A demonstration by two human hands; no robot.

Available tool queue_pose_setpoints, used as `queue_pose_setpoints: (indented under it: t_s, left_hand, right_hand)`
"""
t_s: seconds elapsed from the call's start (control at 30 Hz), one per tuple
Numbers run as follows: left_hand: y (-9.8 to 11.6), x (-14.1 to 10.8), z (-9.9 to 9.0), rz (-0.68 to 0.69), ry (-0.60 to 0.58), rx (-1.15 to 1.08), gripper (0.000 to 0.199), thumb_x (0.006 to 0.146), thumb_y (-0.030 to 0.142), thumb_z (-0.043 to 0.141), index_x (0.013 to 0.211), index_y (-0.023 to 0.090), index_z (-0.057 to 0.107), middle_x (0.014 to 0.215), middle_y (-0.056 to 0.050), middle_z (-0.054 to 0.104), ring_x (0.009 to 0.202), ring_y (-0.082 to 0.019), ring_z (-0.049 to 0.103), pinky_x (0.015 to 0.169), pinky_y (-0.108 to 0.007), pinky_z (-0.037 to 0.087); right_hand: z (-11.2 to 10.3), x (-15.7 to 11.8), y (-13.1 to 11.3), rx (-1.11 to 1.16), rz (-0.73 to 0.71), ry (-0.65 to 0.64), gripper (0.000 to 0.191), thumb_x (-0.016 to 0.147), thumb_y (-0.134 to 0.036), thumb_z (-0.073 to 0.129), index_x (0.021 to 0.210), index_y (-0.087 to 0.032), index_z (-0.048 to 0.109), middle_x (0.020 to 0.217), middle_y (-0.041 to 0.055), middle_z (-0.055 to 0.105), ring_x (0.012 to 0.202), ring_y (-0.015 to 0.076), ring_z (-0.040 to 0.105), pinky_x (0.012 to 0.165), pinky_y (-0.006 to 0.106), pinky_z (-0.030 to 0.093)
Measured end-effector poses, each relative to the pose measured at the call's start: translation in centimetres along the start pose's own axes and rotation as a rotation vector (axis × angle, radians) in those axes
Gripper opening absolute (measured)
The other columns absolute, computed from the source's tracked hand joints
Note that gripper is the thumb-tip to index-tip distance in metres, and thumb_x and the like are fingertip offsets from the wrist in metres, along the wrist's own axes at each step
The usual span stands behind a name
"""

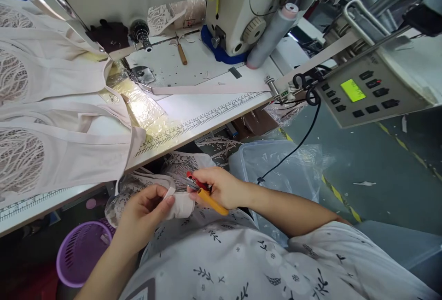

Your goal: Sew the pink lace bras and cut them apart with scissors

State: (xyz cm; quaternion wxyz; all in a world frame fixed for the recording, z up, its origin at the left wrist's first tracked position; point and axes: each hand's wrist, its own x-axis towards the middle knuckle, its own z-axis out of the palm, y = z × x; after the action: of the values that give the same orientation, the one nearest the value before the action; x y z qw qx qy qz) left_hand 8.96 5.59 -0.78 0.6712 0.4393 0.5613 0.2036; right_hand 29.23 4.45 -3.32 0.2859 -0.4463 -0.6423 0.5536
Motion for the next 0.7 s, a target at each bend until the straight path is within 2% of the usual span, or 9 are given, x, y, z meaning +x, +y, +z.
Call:
queue_pose_setpoints:
  t_s: [0.13, 0.2, 0.3, 0.37, 0.5, 0.7]
  left_hand:
    - [-0.4, 0.6, -0.2, 0.010, -0.129, -0.039, 0.035, 0.065, 0.045, 0.074, 0.062, 0.016, 0.055, 0.056, 0.003, 0.053, 0.049, -0.009, 0.042, 0.047, -0.020, 0.032]
    - [-0.7, 0.8, -0.4, 0.022, -0.177, -0.058, 0.034, 0.067, 0.045, 0.073, 0.062, 0.016, 0.055, 0.056, 0.003, 0.053, 0.049, -0.008, 0.042, 0.045, -0.019, 0.032]
    - [-1.0, 0.9, -0.5, 0.029, -0.183, -0.061, 0.033, 0.070, 0.043, 0.070, 0.063, 0.016, 0.055, 0.055, 0.003, 0.052, 0.047, -0.007, 0.040, 0.043, -0.018, 0.029]
    - [-1.1, 0.9, -0.5, 0.020, -0.181, -0.046, 0.032, 0.071, 0.042, 0.069, 0.062, 0.016, 0.054, 0.053, 0.004, 0.051, 0.045, -0.007, 0.038, 0.042, -0.018, 0.028]
    - [-1.0, 1.0, -0.3, 0.006, -0.172, -0.051, 0.030, 0.069, 0.039, 0.069, 0.062, 0.017, 0.051, 0.051, 0.006, 0.047, 0.044, -0.006, 0.035, 0.042, -0.018, 0.026]
    - [-1.0, 1.2, -0.2, -0.016, -0.208, -0.045, 0.030, 0.070, 0.039, 0.067, 0.060, 0.018, 0.049, 0.050, 0.006, 0.045, 0.044, -0.007, 0.034, 0.042, -0.018, 0.026]
  right_hand:
    - [-3.0, 0.5, 0.3, -0.185, -0.034, -0.339, 0.039, 0.075, -0.051, 0.060, 0.071, -0.020, 0.035, 0.070, -0.0017, 0.047, 0.062, 0.0114, 0.042, 0.056, 0.023, 0.038]
    - [-4.5, 0.7, 0.4, -0.339, -0.017, -0.477, 0.042, 0.077, -0.056, 0.057, 0.071, -0.020, 0.037, 0.070, -0.0012, 0.045, 0.062, 0.0122, 0.042, 0.057, 0.024, 0.036]
    - [-5.7, 0.8, 0.0, -0.495, 0.071, -0.624, 0.046, 0.078, -0.062, 0.053, 0.069, -0.019, 0.039, 0.066, -0.0020, 0.042, 0.057, 0.0112, 0.039, 0.052, 0.023, 0.032]
    - [-5.9, 0.6, -0.5, -0.559, 0.101, -0.660, 0.049, 0.076, -0.065, 0.055, 0.068, -0.019, 0.041, 0.065, -0.0023, 0.042, 0.055, 0.0105, 0.038, 0.051, 0.022, 0.029]
    - [-5.7, 0.4, -1.4, -0.649, 0.154, -0.646, 0.051, 0.073, -0.066, 0.057, 0.065, -0.018, 0.044, 0.064, -0.0020, 0.045, 0.054, 0.0103, 0.038, 0.050, 0.022, 0.026]
    - [-5.9, 0.4, -1.6, -0.625, 0.143, -0.625, 0.049, 0.075, -0.064, 0.056, 0.063, -0.018, 0.046, 0.059, -0.0033, 0.042, 0.050, 0.0094, 0.035, 0.048, 0.023, 0.023]
